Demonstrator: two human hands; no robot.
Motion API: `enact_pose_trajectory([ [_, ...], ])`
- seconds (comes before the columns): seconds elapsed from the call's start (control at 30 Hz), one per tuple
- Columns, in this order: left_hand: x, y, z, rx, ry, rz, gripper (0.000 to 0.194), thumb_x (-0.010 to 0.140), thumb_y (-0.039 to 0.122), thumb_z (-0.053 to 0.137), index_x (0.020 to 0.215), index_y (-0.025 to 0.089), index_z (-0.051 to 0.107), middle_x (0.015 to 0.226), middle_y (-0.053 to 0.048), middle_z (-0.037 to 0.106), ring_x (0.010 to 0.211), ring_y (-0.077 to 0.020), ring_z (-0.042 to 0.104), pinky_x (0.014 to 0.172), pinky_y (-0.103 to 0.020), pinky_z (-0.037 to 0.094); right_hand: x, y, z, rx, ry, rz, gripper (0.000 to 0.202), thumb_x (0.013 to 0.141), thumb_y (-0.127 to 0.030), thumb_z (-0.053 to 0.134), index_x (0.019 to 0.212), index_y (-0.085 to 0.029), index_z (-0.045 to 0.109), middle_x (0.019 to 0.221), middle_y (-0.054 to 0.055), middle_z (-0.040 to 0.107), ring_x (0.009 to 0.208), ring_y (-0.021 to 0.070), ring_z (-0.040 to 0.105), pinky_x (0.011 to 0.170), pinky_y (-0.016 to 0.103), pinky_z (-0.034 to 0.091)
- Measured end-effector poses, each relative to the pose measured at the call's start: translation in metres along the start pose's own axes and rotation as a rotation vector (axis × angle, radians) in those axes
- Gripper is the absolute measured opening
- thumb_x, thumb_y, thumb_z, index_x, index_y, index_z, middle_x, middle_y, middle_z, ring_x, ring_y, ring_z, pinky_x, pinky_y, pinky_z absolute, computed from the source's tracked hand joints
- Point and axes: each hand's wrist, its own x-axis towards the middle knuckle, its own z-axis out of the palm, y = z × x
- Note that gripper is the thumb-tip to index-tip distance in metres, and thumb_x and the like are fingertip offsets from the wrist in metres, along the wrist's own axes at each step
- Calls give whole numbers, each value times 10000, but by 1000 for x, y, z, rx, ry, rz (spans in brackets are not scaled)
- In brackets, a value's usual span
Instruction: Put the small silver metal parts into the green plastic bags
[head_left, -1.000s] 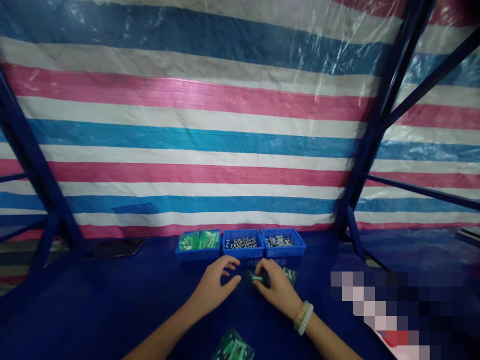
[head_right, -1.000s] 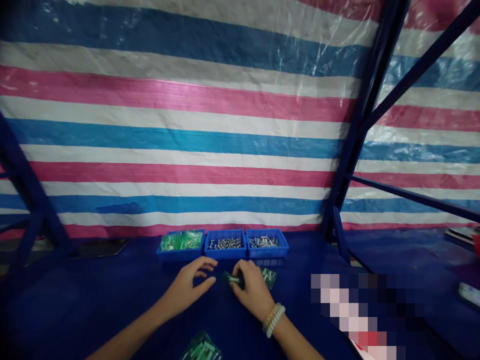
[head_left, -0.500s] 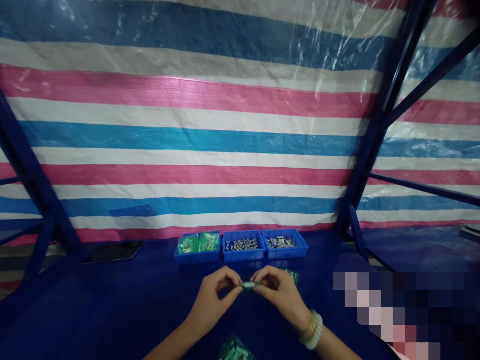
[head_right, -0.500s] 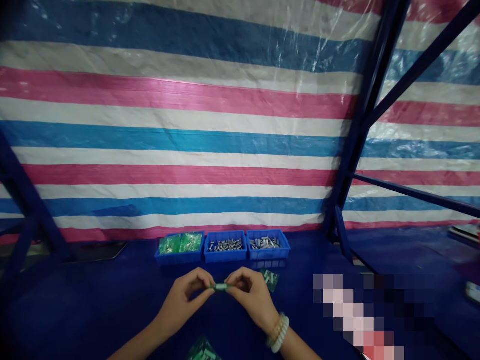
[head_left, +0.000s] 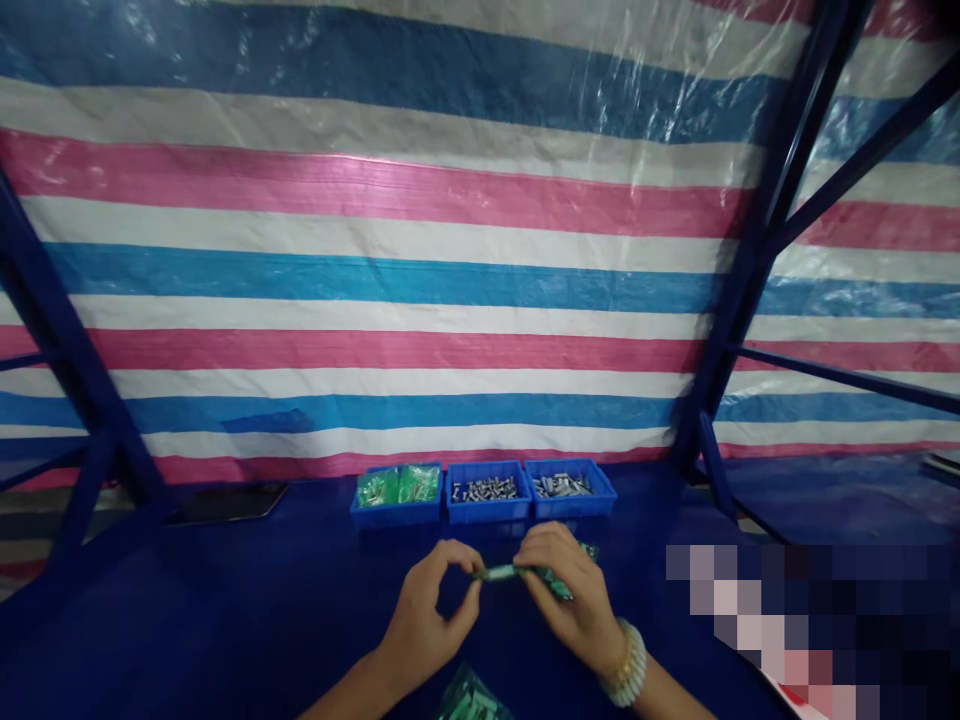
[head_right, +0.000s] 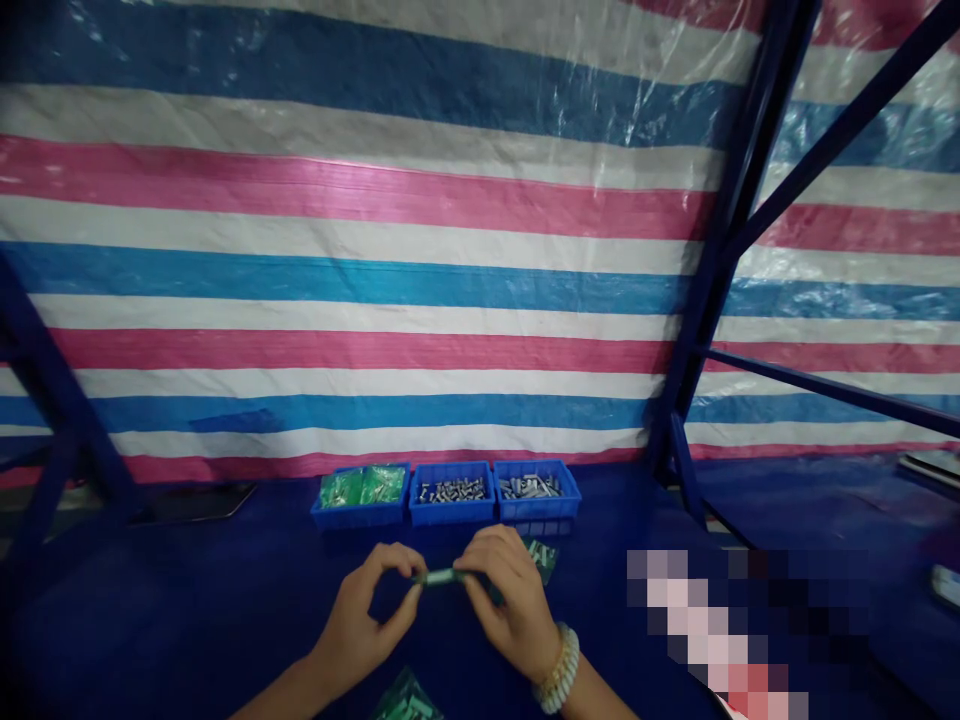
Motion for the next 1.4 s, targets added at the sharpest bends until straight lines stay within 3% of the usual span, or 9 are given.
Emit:
enact_pose_trajectory([
  [0.1,-1,1,6,-299,-19,-396,290,823,132,544,1078,225,442,840,2,599,672,-131,617,603,-245,494,-4,0,7,122,6,223,233,878,-121,552,1085,-229,563,817,19,648,750,170,617,724,312,500],
  [0.2,0,0,6,-398,-120,-542,197,822,219,586,1004,192,515,795,4,611,625,-119,604,563,-221,461,-7,3,14,230,-22,392,230,889,-197,560,1117,-218,542,757,0,624,681,157,597,671,276,498],
  [0.33,20,-11,-16,-175,-116,-472,118,835,275,580,898,176,575,774,-22,668,702,-163,664,642,-256,510,-6,6,15,297,11,500,200,911,-275,544,1101,-215,552,872,31,656,788,173,625,736,281,501],
  [0.53,99,-64,-88,320,56,-315,153,828,289,549,891,177,632,922,-64,712,856,-225,678,788,-342,528,-4,13,4,243,126,563,195,908,-354,555,1018,-200,602,899,53,670,852,204,647,785,305,491],
  [0.8,135,-136,-113,476,-358,-401,61,820,200,660,806,141,654,791,-29,697,753,-177,663,748,-330,524,1,23,-5,228,261,596,225,884,-398,571,935,-186,626,833,51,667,801,209,642,724,292,502],
  [0.97,134,-148,-113,506,-621,-463,185,917,293,593,957,118,639,936,-40,671,805,-171,655,738,-352,548,3,31,-14,221,324,579,207,872,-377,585,930,-184,632,822,51,668,786,207,645,723,301,513],
  [1.13,142,-148,-116,511,-724,-482,212,908,315,602,952,114,650,953,-38,678,818,-185,658,737,-351,546,8,49,-32,127,392,570,187,862,-345,574,933,-181,628,807,51,671,786,218,653,748,335,516],
  [1.27,147,-138,-117,507,-612,-454,145,838,263,646,820,129,697,818,-32,717,767,-191,665,747,-339,522,8,62,-41,-57,125,540,153,834,-247,537,907,-179,653,841,63,676,816,230,637,761,366,500],
  [1.4,140,-107,-113,531,-267,-346,258,805,137,481,909,177,714,940,-80,725,974,-255,623,878,-362,457,0,62,-40,-378,-365,427,243,675,-202,682,916,-205,710,1105,106,626,1090,316,534,903,467,414],
])
